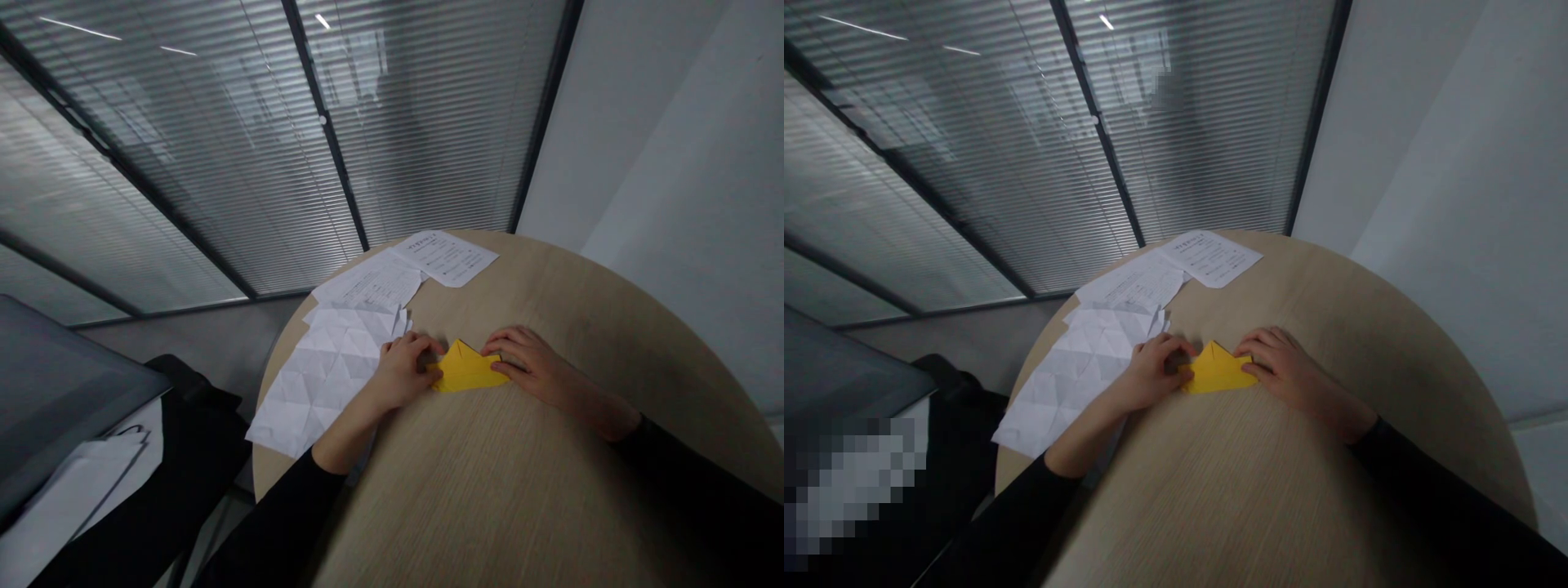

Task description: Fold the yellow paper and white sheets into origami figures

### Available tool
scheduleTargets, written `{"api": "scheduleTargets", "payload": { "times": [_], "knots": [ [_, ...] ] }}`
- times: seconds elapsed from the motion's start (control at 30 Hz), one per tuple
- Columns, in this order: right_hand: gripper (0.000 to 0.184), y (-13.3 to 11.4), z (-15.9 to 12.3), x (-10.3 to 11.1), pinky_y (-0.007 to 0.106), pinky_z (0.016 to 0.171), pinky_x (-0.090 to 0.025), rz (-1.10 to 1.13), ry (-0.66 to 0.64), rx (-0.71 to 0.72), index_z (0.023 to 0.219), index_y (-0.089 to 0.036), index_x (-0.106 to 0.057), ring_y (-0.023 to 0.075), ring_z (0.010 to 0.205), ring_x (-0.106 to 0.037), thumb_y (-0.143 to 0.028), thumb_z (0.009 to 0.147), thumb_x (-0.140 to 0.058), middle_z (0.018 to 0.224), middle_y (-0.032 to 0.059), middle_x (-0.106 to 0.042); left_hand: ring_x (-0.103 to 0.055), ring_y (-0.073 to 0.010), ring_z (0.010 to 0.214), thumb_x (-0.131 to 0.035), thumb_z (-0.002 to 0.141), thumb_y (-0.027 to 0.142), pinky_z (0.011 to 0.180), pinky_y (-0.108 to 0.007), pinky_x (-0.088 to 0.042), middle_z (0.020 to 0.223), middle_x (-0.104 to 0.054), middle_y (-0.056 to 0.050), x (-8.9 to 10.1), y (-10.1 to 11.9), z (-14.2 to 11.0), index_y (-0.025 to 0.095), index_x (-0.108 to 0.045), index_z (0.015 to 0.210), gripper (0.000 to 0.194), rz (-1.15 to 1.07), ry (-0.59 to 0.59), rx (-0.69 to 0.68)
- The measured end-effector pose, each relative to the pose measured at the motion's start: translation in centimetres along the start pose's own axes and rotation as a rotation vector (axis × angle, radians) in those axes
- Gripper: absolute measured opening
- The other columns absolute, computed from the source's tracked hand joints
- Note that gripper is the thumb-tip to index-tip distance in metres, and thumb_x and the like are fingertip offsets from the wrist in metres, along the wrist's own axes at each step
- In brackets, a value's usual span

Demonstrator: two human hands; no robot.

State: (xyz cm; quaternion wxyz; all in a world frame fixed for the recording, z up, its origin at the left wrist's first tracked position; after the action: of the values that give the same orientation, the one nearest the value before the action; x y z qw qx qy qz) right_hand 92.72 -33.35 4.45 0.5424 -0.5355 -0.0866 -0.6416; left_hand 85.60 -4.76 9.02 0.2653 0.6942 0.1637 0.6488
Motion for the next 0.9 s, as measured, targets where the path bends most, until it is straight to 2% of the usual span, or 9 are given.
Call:
{"api": "scheduleTargets", "payload": {
  "times": [0.2, 0.53, 0.63, 0.77, 0.83, 0.9],
  "knots": [
    [0.020, 0.0, 0.1, 0.0, 0.059, 0.112, -0.057, 0.000, -0.008, -0.006, 0.131, -0.034, -0.078, 0.0346, 0.128, -0.072, -0.027, 0.114, -0.070, 0.133, 0.0094, -0.080, -0.070, -0.0359, 0.124, -0.082, 0.091, 0.022, 0.125, -0.072, -0.042, 0.128, -0.071, -0.009, 0.6, -0.5, -0.2, 0.028, -0.081, 0.128, 0.038, -0.046, -0.057, -0.047],
    [0.021, 0.1, 0.1, 0.1, 0.056, 0.113, -0.058, -0.015, -0.006, -0.013, 0.131, -0.034, -0.079, 0.0336, 0.129, -0.072, -0.027, 0.113, -0.072, 0.135, 0.0093, -0.080, -0.066, -0.0402, 0.136, -0.082, 0.090, 0.027, 0.130, -0.075, -0.038, 0.137, -0.073, -0.011, 1.7, -1.6, -0.3, 0.028, -0.080, 0.132, 0.042, -0.089, -0.113, -0.107],
    [0.020, 0.3, 0.0, 0.0, 0.055, 0.113, -0.058, -0.015, -0.012, -0.009, 0.131, -0.034, -0.079, 0.0333, 0.128, -0.072, -0.027, 0.113, -0.072, 0.135, 0.0091, -0.080, -0.069, -0.0367, 0.130, -0.082, 0.091, 0.029, 0.129, -0.069, -0.043, 0.135, -0.075, -0.011, 1.8, -1.9, -0.5, 0.027, -0.079, 0.132, 0.041, -0.126, -0.101, -0.148],
    [0.019, 0.2, 0.0, 0.1, 0.056, 0.111, -0.058, -0.014, -0.010, -0.009, 0.131, -0.033, -0.079, 0.0333, 0.126, -0.072, -0.029, 0.114, -0.071, 0.135, 0.0093, -0.081, -0.074, -0.0262, 0.105, -0.069, 0.096, 0.023, 0.111, -0.050, -0.057, 0.118, -0.081, -0.007, 1.6, -1.7, -0.6, 0.024, -0.079, 0.125, 0.030, -0.213, -0.064, -0.152],
    [0.019, 0.0, 0.0, 0.2, 0.057, 0.110, -0.058, -0.011, -0.011, 0.001, 0.131, -0.033, -0.079, 0.0333, 0.124, -0.072, -0.029, 0.115, -0.070, 0.134, 0.0093, -0.081, -0.074, -0.0244, 0.098, -0.064, 0.100, 0.022, 0.104, -0.046, -0.059, 0.110, -0.082, -0.006, 1.4, -1.2, -0.5, 0.023, -0.078, 0.120, 0.025, -0.215, -0.025, -0.118],
    [0.019, -0.2, 0.0, 0.3, 0.057, 0.110, -0.059, -0.007, -0.016, 0.007, 0.131, -0.033, -0.080, 0.0335, 0.123, -0.073, -0.029, 0.115, -0.069, 0.133, 0.0096, -0.082, -0.074, -0.0245, 0.094, -0.066, 0.107, 0.032, 0.101, -0.046, -0.058, 0.105, -0.081, -0.005, 1.0, -0.6, -0.5, 0.023, -0.078, 0.119, 0.019, -0.177, 0.009, -0.094]
  ]
}}
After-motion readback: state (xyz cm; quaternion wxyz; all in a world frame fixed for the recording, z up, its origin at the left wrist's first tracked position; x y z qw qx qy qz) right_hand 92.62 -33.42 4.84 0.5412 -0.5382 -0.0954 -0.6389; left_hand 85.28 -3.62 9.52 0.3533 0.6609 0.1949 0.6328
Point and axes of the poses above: each hand's wrist, its own z-axis towards the middle knuckle, its own x-axis out of the back of the hand, y = z × x, the point moved 4 cm from there along z, towards the middle knuckle
